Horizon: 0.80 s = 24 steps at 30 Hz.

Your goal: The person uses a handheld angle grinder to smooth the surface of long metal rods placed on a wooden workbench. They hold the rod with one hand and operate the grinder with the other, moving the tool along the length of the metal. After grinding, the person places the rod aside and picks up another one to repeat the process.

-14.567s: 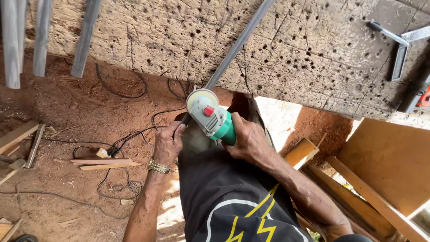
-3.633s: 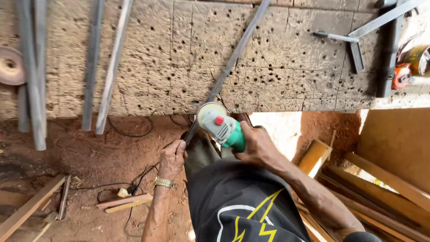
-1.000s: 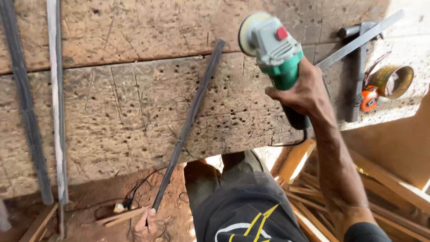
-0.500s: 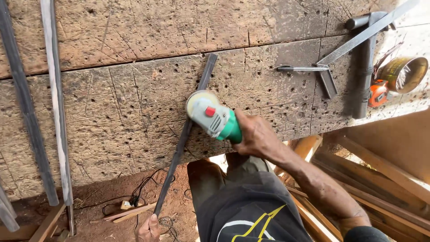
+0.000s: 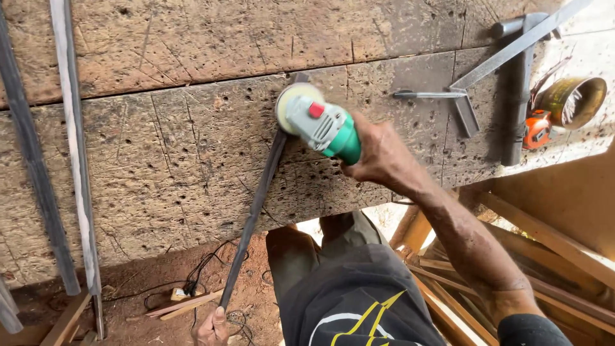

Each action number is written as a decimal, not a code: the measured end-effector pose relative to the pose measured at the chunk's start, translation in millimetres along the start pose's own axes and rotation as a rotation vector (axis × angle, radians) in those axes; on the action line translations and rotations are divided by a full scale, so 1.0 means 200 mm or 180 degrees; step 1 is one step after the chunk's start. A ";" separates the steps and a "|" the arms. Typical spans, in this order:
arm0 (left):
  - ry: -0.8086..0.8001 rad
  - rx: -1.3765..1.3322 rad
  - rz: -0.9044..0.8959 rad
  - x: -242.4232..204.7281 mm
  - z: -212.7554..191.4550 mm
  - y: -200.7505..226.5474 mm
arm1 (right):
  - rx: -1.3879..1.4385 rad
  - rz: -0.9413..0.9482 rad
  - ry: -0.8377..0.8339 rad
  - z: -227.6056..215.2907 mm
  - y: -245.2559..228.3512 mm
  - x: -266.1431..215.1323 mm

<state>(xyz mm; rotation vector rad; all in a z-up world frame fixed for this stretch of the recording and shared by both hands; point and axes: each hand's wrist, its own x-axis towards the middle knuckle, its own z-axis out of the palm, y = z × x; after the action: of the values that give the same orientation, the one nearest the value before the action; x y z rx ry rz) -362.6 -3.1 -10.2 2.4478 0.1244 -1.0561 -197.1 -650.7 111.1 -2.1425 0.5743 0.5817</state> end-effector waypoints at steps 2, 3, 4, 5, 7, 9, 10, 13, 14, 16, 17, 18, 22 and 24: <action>0.0033 0.0080 0.0033 0.00 -0.01 0.08 | -0.0047 -0.0055 -0.0042 0.06 -0.02 -0.01; 0.0040 0.0148 0.0057 -0.01 -0.01 0.11 | -0.0110 -0.0088 -0.0096 0.10 -0.03 -0.02; 0.0054 0.0151 0.0052 -0.01 -0.01 0.11 | -0.0104 -0.0102 -0.0099 0.13 -0.05 -0.04; -0.0002 0.0187 0.0043 -0.03 0.01 0.11 | -0.0061 -0.0213 -0.0099 0.17 -0.06 -0.06; -0.0060 0.0212 0.0025 -0.05 0.06 0.08 | -0.0025 -0.0326 -0.0110 0.24 -0.06 -0.10; -0.0114 0.0232 0.0076 -0.06 0.13 0.02 | 0.0015 -0.0425 -0.0147 0.32 -0.04 -0.15; -0.0106 0.0216 0.0071 -0.06 0.13 0.06 | 0.0002 -0.0436 -0.0153 0.36 -0.03 -0.17; -0.0065 0.0222 0.0162 -0.10 0.11 0.18 | -0.0065 -0.0547 -0.0163 0.50 -0.02 -0.24; -0.0105 0.0130 0.0084 -0.12 0.12 0.21 | -0.0146 -0.0532 -0.0194 0.55 -0.02 -0.27; -0.0121 0.0037 0.0034 -0.12 0.15 0.27 | -0.0230 -0.0535 -0.0193 0.62 -0.04 -0.33; -0.0112 -0.0062 -0.0016 -0.12 0.16 0.30 | -0.0197 -0.0545 -0.0226 0.64 -0.06 -0.37; -0.0104 -0.0161 -0.0066 -0.13 0.17 0.32 | -0.0163 -0.0555 -0.0260 0.67 -0.08 -0.41; 0.0153 0.0075 0.0205 -0.04 0.21 0.33 | 0.0031 -0.0633 -0.0264 0.65 -0.19 -0.58; 0.0486 0.0151 0.0701 0.02 0.20 0.39 | 0.0211 -0.0710 -0.0068 0.64 -0.19 -0.68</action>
<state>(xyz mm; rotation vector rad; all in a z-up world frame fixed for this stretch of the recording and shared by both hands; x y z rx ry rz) -366.3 -90.9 -7.2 2.5139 -0.1206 -0.7861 -308.3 -499.9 141.7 -2.0998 0.3322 0.4551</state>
